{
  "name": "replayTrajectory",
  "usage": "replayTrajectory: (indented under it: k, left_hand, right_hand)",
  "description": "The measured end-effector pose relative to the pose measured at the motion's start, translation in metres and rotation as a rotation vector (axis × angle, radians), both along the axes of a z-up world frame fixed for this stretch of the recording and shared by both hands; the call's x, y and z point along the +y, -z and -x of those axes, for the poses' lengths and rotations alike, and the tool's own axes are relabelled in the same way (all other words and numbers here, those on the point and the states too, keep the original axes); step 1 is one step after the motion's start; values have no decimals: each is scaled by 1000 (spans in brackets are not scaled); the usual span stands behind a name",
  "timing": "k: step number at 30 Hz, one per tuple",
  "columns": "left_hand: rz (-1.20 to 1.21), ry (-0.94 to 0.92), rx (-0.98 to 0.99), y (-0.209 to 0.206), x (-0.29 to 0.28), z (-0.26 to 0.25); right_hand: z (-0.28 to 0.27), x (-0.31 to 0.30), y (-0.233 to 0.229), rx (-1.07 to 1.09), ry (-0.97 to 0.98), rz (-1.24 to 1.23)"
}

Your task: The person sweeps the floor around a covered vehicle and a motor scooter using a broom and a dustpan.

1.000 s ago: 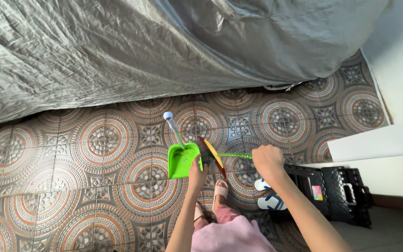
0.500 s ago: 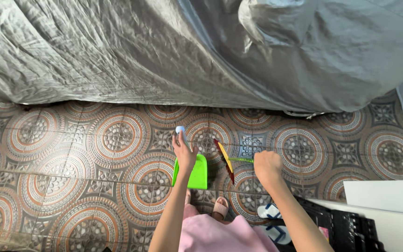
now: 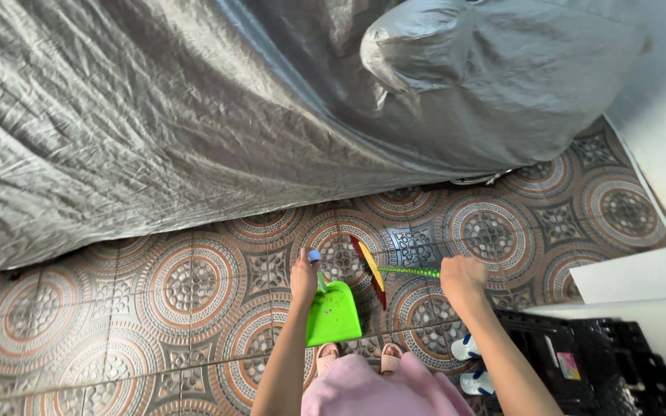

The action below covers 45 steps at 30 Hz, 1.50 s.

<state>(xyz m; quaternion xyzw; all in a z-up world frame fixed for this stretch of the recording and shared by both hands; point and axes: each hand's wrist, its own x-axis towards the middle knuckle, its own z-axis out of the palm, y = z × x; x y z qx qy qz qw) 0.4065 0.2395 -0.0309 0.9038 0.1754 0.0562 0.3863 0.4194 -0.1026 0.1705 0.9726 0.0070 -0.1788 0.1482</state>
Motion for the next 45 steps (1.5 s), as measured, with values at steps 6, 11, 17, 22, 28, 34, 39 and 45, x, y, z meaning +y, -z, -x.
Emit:
replayTrajectory:
  k: [6, 11, 17, 22, 28, 34, 39, 45]
  left_hand:
    - [32, 29, -122, 0, 17, 0]
    - [79, -105, -215, -10, 40, 0]
    - [7, -355, -271, -14, 73, 12]
    - [43, -544, -126, -9, 85, 30]
    - [29, -616, -60, 12, 98, 36]
    - [-68, -631, 60, 9, 117, 44]
    - [-335, -565, -76, -36, 77, 37]
    - [-164, -184, -325, -69, -26, -1]
  right_hand:
    - [10, 11, 0, -32, 52, 2]
    - [8, 21, -5, -13, 84, -4]
    - [4, 28, -7, -60, 68, 9]
    - [-2, 31, 0, 5, 153, 11]
    - [1, 37, 12, 5, 204, 7]
    - [8, 38, 13, -39, 212, -7]
    - [15, 40, 5, -45, 218, -32]
    - [10, 18, 2, -55, 225, -69]
